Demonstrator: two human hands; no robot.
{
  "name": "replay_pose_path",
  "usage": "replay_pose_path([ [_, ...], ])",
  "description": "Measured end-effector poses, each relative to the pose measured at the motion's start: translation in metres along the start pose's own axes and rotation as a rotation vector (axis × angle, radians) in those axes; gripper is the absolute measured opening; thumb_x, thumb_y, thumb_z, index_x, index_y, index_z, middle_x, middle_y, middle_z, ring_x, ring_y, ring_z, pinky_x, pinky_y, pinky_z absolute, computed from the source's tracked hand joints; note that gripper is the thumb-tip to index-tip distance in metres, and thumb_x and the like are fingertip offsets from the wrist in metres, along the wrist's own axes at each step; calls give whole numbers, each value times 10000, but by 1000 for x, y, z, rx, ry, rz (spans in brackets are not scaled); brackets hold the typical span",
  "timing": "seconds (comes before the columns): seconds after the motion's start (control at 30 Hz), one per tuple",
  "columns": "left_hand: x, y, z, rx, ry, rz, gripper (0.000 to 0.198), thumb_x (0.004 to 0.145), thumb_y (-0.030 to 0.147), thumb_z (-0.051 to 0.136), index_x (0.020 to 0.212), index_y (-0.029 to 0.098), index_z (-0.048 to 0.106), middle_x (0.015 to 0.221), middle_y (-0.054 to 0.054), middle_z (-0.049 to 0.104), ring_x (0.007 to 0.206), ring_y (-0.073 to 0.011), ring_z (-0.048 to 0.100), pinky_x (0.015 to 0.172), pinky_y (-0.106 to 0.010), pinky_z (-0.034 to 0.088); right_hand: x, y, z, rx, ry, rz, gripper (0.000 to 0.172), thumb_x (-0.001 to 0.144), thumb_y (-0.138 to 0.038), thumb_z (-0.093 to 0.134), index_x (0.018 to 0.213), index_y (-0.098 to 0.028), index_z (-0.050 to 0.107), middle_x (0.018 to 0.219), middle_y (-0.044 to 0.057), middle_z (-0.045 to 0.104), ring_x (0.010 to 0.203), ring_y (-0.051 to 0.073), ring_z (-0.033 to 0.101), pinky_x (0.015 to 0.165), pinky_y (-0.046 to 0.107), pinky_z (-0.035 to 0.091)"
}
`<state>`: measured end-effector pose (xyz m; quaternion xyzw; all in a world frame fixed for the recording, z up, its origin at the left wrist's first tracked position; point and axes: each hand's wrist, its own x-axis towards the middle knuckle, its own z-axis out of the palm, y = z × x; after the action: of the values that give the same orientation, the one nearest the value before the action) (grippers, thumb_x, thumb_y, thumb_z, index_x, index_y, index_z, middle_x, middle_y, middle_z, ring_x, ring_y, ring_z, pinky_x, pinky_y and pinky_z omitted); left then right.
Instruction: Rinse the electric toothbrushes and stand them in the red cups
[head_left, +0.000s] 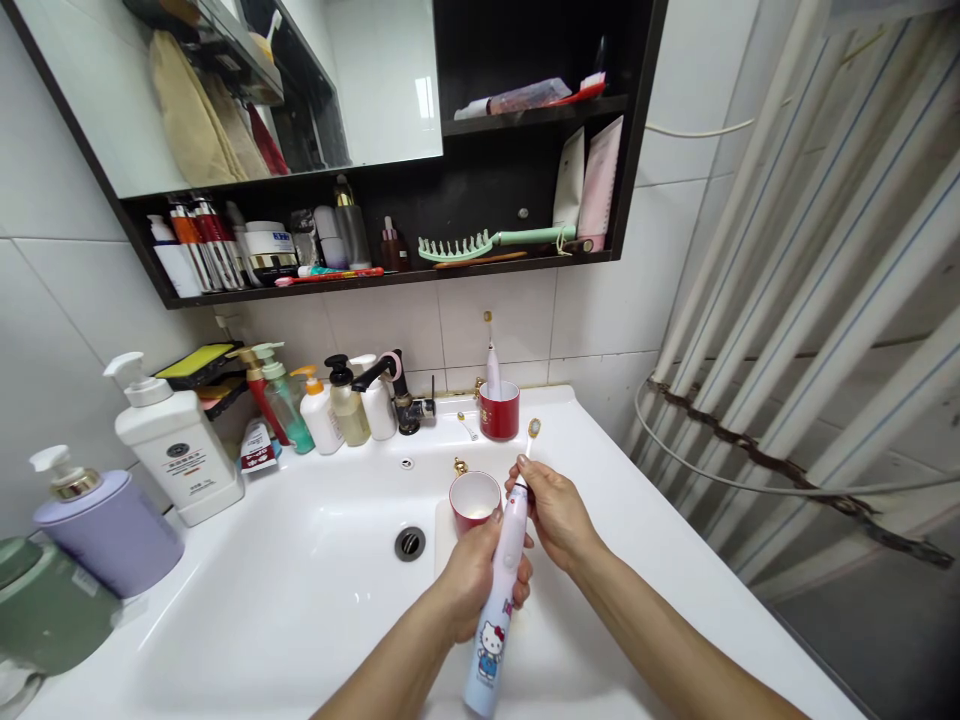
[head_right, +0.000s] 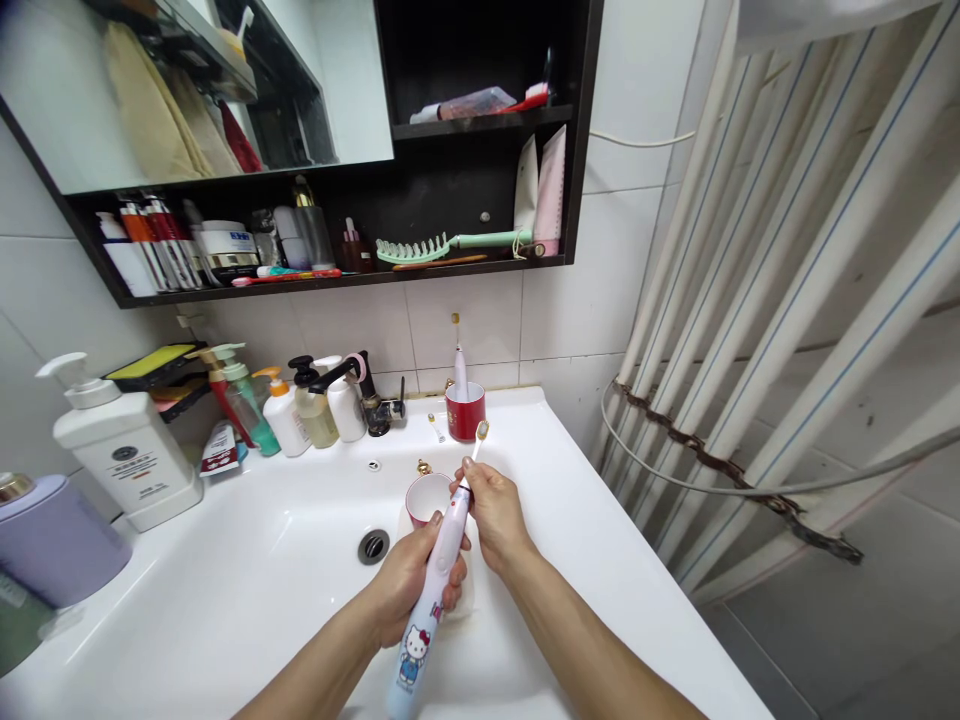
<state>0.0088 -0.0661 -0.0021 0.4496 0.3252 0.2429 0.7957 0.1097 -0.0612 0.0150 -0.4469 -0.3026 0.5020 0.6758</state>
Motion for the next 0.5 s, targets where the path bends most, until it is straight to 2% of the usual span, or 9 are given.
replay_pose_path([
  [0.07, 0, -1, 0, 64, 64, 76, 479, 624, 582, 262, 707, 141, 432, 455, 22, 441, 340, -64, 377, 382, -199, 235, 0, 0, 0, 5, 13, 8, 239, 593, -386, 510, 560, -152, 477, 441, -35, 480, 350, 60, 385, 312, 191, 252],
  [0.23, 1, -2, 0, -20, 1, -30, 485, 610, 593, 270, 705, 145, 431, 444, 39, 419, 334, -53, 364, 384, -192, 234, 1, 0, 0, 11, 13, 16, 231, 611, -373, 498, 552, -151, 474, 442, -37, 473, 358, 53, 374, 329, 188, 256],
  [0.4, 1, -4, 0, 34, 85, 56, 515, 601, 601, 268, 764, 139, 429, 470, 25, 450, 343, -65, 380, 369, -196, 229, 2, -4, -3, -29, -50, 20, 223, 601, -368, 506, 609, -145, 513, 490, -28, 497, 399, 58, 404, 379, 195, 299],
  [0.5, 1, -5, -1, -1, 84, 53, 528, 596, 604, 271, 794, 138, 421, 472, 30, 441, 335, -62, 370, 363, -196, 225, 2, -6, -4, -101, -77, 25, 211, 571, -333, 541, 636, -133, 536, 503, -22, 509, 424, 63, 425, 427, 206, 333],
])
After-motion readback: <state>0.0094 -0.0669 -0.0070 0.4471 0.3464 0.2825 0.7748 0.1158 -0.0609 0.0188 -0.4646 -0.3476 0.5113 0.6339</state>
